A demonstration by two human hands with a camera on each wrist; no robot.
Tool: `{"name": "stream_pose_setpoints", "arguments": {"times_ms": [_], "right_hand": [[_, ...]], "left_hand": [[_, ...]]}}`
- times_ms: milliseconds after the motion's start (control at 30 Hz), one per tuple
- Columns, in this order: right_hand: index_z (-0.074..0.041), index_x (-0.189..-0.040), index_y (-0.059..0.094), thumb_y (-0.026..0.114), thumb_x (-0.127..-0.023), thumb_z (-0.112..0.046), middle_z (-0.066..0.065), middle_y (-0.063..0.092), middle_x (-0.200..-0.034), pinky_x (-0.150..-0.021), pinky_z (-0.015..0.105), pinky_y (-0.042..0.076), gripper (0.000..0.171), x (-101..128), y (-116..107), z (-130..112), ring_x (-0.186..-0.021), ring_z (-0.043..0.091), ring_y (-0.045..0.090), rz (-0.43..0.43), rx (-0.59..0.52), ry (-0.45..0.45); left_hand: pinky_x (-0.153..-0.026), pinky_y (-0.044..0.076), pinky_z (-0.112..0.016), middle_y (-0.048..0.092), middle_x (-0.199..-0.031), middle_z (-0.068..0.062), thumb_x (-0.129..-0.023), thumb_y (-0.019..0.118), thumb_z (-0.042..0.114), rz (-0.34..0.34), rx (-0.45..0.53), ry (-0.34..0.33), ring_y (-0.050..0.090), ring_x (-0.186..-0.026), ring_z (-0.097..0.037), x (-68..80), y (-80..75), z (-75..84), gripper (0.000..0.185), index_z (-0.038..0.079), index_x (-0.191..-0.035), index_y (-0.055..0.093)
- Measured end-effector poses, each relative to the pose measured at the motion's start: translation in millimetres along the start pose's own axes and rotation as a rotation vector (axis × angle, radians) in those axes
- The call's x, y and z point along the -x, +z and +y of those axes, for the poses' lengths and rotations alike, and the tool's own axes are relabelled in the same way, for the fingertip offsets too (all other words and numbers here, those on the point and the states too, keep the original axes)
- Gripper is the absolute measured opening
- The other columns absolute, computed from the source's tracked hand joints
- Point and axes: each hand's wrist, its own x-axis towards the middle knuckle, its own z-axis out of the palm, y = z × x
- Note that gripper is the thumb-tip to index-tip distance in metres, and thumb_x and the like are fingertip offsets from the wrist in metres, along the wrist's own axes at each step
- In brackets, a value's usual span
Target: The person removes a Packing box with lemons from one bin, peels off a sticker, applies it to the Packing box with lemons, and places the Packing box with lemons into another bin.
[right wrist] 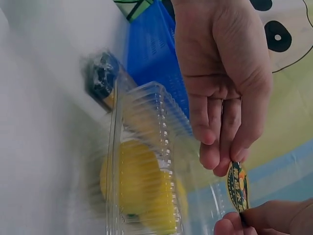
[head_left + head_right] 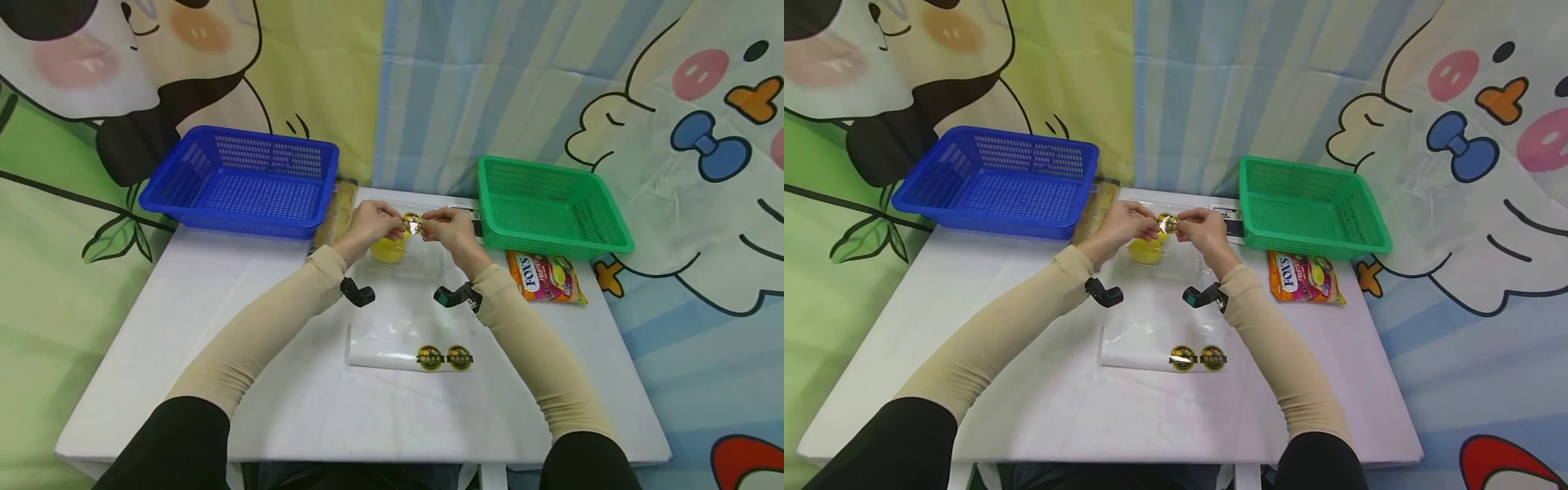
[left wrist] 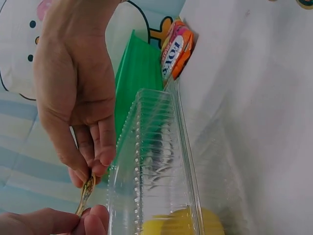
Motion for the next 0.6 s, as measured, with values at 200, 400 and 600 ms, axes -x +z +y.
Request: {"name": "stream_pose_setpoints", "arguments": {"times_ms": [200, 400, 600], "right_hand": [[0.005, -0.119, 0.071, 0.068, -0.099, -0.002, 0.011, 0.073, -0.093, -0.090, 0.041, 0.063, 0.021, -3.7, 2.7, 0.6, -0.090, 0.030, 0.075, 0.007, 0.034, -0.006], [0.005, -0.117, 0.072, 0.069, -0.099, -0.003, 0.013, 0.073, -0.093, -0.087, 0.040, 0.064, 0.019, -5.3, 4.6, 1.0, -0.090, 0.032, 0.076, 0.017, 0.060, -0.007], [0.004, -0.114, 0.073, 0.069, -0.099, -0.003, 0.011, 0.073, -0.090, -0.094, 0.047, 0.061, 0.017, -8.3, 4.9, 4.8, -0.072, 0.017, 0.073, 0.033, 0.069, 0.000]], "left_hand": [[-0.082, 0.065, -0.042, 0.078, -0.091, -0.019, -0.097, 0.069, 0.004, 0.022, -0.040, -0.010, 0.075, -0.068, -0.018, -3.7, 0.2, -0.3, 0.008, -0.002, -0.102, 0.071], [-0.080, 0.065, -0.040, 0.078, -0.092, -0.018, -0.097, 0.070, 0.005, 0.022, -0.047, -0.026, 0.075, -0.069, -0.017, -6.0, -1.1, -0.7, 0.008, -0.001, -0.102, 0.072], [-0.082, 0.065, -0.042, 0.078, -0.092, -0.019, -0.097, 0.070, 0.005, 0.009, -0.088, -0.023, 0.076, -0.071, -0.020, -7.2, -0.6, -1.7, 0.008, -0.001, -0.102, 0.072]]}}
